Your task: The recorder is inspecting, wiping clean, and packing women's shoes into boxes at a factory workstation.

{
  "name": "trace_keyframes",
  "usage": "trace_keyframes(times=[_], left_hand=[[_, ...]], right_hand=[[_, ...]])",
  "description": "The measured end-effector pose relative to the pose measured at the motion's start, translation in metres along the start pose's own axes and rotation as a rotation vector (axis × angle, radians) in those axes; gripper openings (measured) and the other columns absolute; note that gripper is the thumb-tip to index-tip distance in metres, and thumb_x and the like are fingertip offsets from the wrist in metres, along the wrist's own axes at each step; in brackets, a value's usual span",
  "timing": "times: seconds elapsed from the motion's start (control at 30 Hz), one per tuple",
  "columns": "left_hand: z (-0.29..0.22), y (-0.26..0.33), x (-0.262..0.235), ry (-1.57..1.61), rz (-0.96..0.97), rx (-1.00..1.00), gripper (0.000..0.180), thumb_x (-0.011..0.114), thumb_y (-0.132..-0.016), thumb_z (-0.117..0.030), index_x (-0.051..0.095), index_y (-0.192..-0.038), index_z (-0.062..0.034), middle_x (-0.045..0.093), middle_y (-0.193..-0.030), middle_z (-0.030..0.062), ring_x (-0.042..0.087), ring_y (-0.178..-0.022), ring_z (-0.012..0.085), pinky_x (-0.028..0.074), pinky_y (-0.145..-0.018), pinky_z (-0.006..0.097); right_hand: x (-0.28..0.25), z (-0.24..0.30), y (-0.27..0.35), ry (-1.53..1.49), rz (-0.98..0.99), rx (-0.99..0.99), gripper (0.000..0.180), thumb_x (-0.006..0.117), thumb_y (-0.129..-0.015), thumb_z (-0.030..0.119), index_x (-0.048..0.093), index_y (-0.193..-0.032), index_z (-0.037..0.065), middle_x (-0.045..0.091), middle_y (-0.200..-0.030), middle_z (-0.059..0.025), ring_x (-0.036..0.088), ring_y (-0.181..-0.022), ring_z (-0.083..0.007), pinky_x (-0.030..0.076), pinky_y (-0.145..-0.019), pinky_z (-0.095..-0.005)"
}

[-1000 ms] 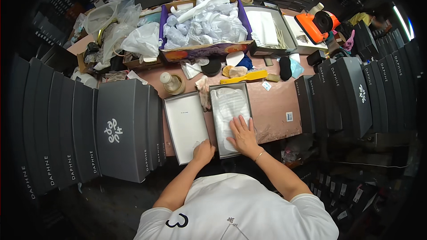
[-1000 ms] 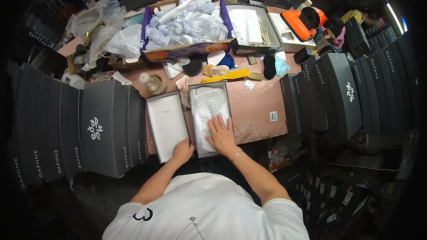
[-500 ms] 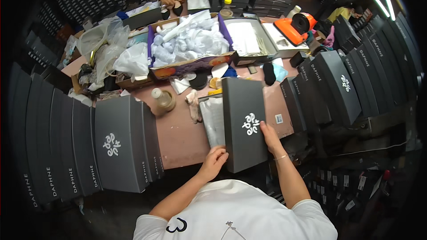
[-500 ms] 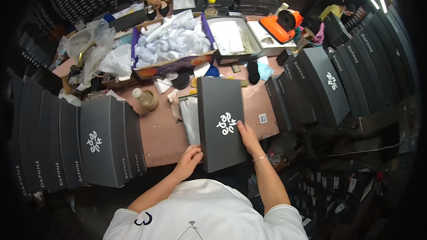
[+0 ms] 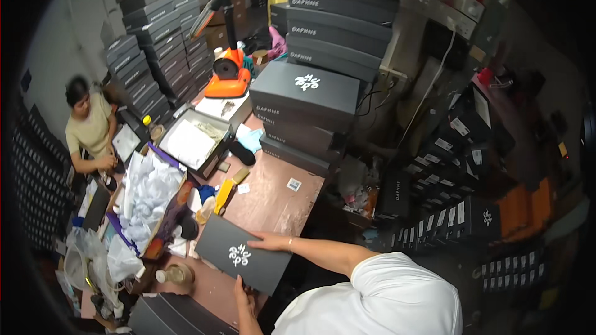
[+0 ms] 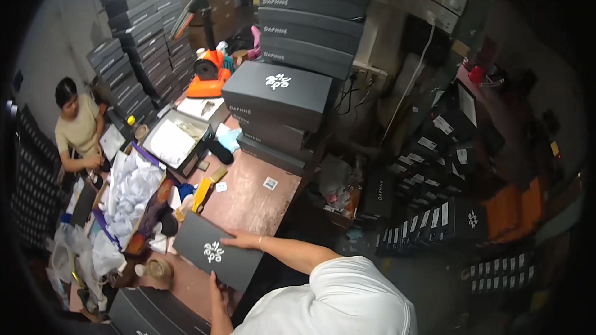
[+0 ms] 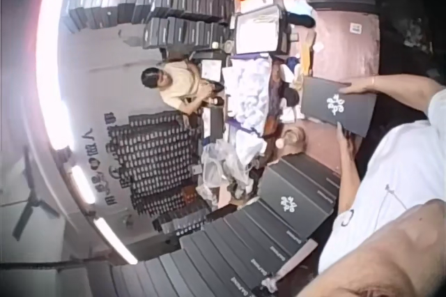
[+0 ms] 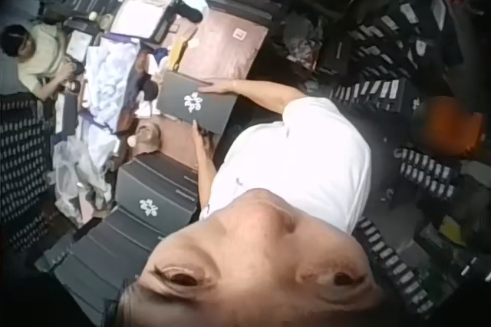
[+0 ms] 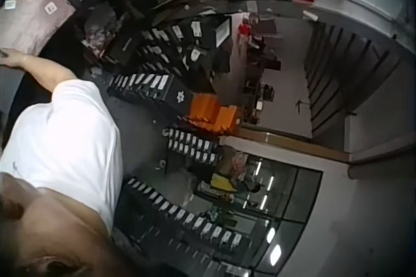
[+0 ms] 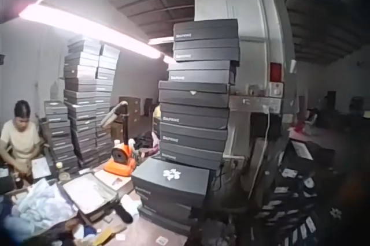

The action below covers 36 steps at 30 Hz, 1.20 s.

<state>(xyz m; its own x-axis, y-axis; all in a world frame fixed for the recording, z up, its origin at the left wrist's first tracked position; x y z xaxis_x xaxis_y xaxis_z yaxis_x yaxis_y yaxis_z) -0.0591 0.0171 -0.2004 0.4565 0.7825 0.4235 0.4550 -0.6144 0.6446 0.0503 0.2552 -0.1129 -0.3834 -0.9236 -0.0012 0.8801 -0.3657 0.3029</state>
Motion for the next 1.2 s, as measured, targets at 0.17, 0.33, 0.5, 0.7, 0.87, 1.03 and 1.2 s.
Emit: trace_keyframes(times=[0.17, 0.33, 0.5, 0.7, 0.87, 1.03, 1.2], left_hand=[[0.013, 0.037, 0.036, 0.156, 0.106, -0.007, 0.058, 0.062, -0.086, -0.043, 0.047, -0.129, -0.0064, 0.054, -0.123, 0.0128, 0.055, -0.107, 0.0264, 0.047, -0.089, 0.042], [0.02, 0.073, 0.035, 0.249, 0.052, -0.014, 0.062, 0.063, -0.083, -0.046, 0.049, -0.129, -0.0076, 0.055, -0.122, 0.0126, 0.054, -0.109, 0.0269, 0.046, -0.092, 0.039], [0.012, 0.104, 0.09, 0.33, -0.132, 0.119, 0.061, 0.061, -0.086, -0.04, 0.044, -0.132, -0.0034, 0.054, -0.125, 0.0142, 0.053, -0.113, 0.028, 0.04, -0.101, 0.041], [-0.047, 0.073, 0.181, -0.708, -0.511, 0.971, 0.051, 0.051, -0.093, -0.006, 0.033, -0.141, 0.0016, 0.044, -0.136, 0.0174, 0.046, -0.122, 0.024, 0.033, -0.105, 0.035], [-0.04, -0.028, 0.328, -0.548, -0.075, 0.602, 0.056, 0.049, -0.097, -0.029, 0.03, -0.145, -0.0077, 0.037, -0.144, 0.0138, 0.038, -0.13, 0.024, 0.031, -0.106, 0.04], [-0.036, -0.091, 0.478, -0.415, 0.201, 0.439, 0.078, 0.041, -0.091, -0.062, 0.011, -0.152, -0.0238, 0.012, -0.156, 0.0092, 0.013, -0.144, 0.0259, 0.015, -0.111, 0.051], [-0.008, -0.143, 0.467, -0.244, 0.321, 0.429, 0.079, 0.043, -0.09, -0.064, 0.029, -0.145, -0.0088, 0.035, -0.147, 0.0062, 0.03, -0.136, 0.0225, 0.024, -0.111, 0.041]], right_hand=[[0.015, -0.01, 0.039, 0.242, -0.097, 0.08, 0.084, 0.063, -0.085, 0.049, 0.023, -0.149, 0.013, 0.031, -0.148, -0.0224, 0.03, -0.137, -0.0296, 0.023, -0.112, -0.0356], [-0.027, 0.046, 0.084, -0.085, 0.314, 0.127, 0.074, 0.058, -0.091, 0.044, 0.028, -0.147, 0.006, 0.044, -0.139, -0.0178, 0.044, -0.127, -0.0231, 0.038, -0.102, -0.0308], [-0.12, -0.021, 0.09, -0.138, 0.054, 0.178, 0.051, 0.056, -0.094, 0.031, 0.045, -0.134, 0.002, 0.061, -0.104, -0.0073, 0.061, -0.09, -0.0141, 0.052, -0.073, -0.0252], [-0.33, -0.1, 0.131, -0.558, -1.143, -0.009, 0.029, 0.05, -0.094, 0.031, 0.058, -0.11, 0.008, 0.058, -0.091, -0.0027, 0.057, -0.083, -0.0105, 0.047, -0.055, -0.0216], [-0.419, -0.051, 0.091, -0.942, -0.98, -0.136, 0.046, 0.041, -0.097, 0.041, 0.046, -0.127, 0.007, 0.054, -0.116, -0.0043, 0.052, -0.103, -0.0176, 0.042, -0.088, -0.0324], [-0.41, -0.019, 0.082, -0.441, -1.349, -0.474, 0.059, 0.038, -0.098, 0.034, 0.023, -0.147, 0.006, 0.027, -0.148, -0.011, 0.025, -0.135, -0.0229, 0.02, -0.11, -0.0328], [-0.397, -0.085, 0.078, -0.441, -1.032, 0.017, 0.051, 0.038, -0.101, 0.038, 0.032, -0.14, 0.006, 0.049, -0.128, -0.0107, 0.045, -0.118, -0.0216, 0.033, -0.102, -0.0331]])
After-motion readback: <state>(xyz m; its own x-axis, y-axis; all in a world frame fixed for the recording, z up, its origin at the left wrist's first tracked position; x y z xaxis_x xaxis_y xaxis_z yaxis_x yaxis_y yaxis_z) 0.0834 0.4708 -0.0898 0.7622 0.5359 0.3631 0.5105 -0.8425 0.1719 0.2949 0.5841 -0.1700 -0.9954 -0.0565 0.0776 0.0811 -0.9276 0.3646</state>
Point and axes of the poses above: each hand's wrist, its own y-axis away from the middle knuckle, its own x-axis out of the palm, z = x × y, the point moved 2 cm from there along -y, towards the middle knuckle
